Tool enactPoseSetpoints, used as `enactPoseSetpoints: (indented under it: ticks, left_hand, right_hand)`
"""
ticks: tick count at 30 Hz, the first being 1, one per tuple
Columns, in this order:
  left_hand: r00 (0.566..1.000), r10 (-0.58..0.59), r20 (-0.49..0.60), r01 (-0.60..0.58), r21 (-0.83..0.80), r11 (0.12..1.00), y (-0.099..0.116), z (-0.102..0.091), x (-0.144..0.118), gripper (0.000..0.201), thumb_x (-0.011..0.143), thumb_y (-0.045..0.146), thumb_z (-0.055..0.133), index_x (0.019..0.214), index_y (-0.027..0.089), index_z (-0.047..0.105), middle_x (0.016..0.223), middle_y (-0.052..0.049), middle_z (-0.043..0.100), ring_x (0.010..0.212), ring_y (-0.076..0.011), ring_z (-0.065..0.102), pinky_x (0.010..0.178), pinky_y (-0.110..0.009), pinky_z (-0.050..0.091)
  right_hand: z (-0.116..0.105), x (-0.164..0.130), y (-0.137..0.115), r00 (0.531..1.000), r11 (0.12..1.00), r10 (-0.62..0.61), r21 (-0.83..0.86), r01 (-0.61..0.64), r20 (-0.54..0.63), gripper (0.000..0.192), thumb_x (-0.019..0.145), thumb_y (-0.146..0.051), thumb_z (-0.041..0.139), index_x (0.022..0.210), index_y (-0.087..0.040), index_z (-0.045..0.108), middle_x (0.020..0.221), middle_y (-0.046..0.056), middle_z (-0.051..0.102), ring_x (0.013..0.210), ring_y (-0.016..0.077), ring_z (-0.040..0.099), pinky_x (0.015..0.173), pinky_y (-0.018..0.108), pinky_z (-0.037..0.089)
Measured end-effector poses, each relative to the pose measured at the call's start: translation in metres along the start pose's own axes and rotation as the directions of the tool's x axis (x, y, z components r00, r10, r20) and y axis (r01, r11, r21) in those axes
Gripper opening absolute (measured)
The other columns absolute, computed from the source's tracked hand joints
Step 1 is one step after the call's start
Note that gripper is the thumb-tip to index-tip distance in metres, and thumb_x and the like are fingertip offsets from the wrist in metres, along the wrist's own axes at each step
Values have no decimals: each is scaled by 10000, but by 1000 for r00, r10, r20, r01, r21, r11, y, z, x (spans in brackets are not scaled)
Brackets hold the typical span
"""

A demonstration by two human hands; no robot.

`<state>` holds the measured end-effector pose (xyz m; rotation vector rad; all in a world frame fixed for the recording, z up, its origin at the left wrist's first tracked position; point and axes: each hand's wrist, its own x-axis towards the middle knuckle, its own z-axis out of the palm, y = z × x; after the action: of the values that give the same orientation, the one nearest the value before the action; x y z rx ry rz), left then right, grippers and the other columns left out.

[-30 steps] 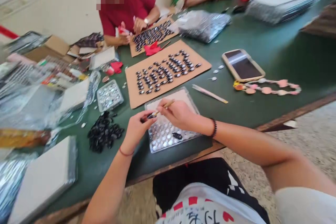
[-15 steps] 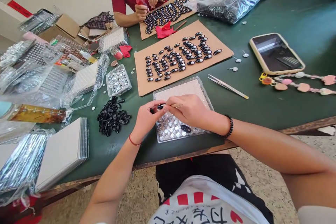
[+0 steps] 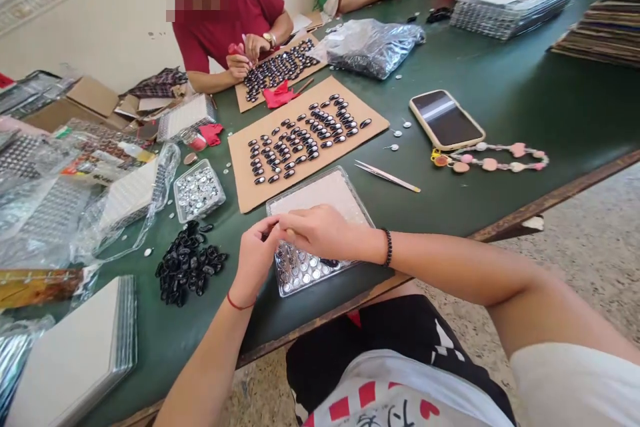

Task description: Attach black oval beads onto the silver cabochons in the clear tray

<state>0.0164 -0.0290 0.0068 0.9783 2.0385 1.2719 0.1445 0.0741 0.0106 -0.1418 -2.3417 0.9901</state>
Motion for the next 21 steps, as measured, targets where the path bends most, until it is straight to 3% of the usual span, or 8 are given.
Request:
enactPoseSetpoints:
  ticks: [2, 4, 6, 8, 12, 14, 18, 21]
  left_hand:
    - [1000, 10, -23, -11, -38, 999, 1, 3, -2, 243, 710, 333, 560, 850, 157, 652, 698, -37, 626, 614, -123, 539, 569, -226, 401]
    - [999, -8, -35, 5, -88, 996, 3, 5, -5, 239, 721, 343, 545, 854, 166, 634, 679, -32, 609, 585, -115, 531, 532, -218, 387]
    - [999, -28, -27, 25, -125, 992, 3, 7, -7, 232, 721, 350, 546, 848, 171, 622, 658, -25, 593, 541, -101, 507, 496, -210, 363]
    - [998, -51, 27, 54, -150, 987, 4, 9, -8, 230, 712, 352, 561, 837, 166, 615, 640, -18, 580, 492, -83, 468, 464, -205, 334]
    - [985, -81, 150, 114, -229, 967, 8, 11, -11, 266, 728, 369, 560, 892, 160, 571, 620, 8, 560, 389, -33, 311, 389, -191, 224]
    - [985, -76, 153, 120, -300, 946, 10, 11, -12, 252, 742, 364, 556, 900, 171, 518, 603, 30, 545, 372, -21, 259, 373, -181, 179]
    - [976, -109, 189, 180, -417, 891, 15, 7, -13, 207, 767, 340, 538, 872, 190, 442, 626, 40, 551, 373, -13, 282, 365, -156, 178]
    - [937, -168, 307, 315, -531, 787, 16, -1, -12, 198, 787, 299, 510, 948, 199, 452, 755, 10, 567, 386, -7, 303, 342, -147, 146]
  right_hand:
    - [-1, 6, 4, 973, 930, 231, 296, -216, -16, 279, 876, -369, 339, 731, -172, 474, 618, 1, 541, 490, 81, 457, 487, 212, 344]
    - [-1, 12, 9, 891, 723, 453, 573, -386, 29, 322, 878, -408, 291, 703, -173, 424, 588, -18, 508, 411, 64, 421, 428, 200, 333]
    - [-1, 16, 14, 834, 572, 547, 694, -437, 74, 338, 874, -413, 276, 664, -175, 391, 577, -29, 477, 388, 57, 411, 412, 198, 331]
    - [-1, 17, 16, 837, 618, 546, 655, -435, 41, 330, 867, -382, 300, 629, -172, 392, 579, -30, 457, 424, 60, 418, 439, 199, 334]
    - [-2, 10, 10, 909, 842, 416, 377, -385, -1, 164, 799, -287, 465, 698, -163, 499, 643, -17, 526, 599, 95, 477, 554, 217, 362]
    - [-1, 8, 6, 929, 869, 365, 334, -366, 67, 81, 762, -238, 517, 775, -168, 555, 677, -13, 579, 647, 106, 509, 590, 225, 376]
    - [-6, 14, 4, 934, 856, 310, 375, -355, 177, 116, 739, -173, 529, 807, -174, 622, 656, -18, 630, 603, 94, 537, 566, 213, 391]
    - [-35, 32, 24, 937, 877, 322, 330, -349, 136, 119, 694, -148, 570, 776, -170, 654, 744, 7, 663, 627, 98, 564, 572, 217, 415]
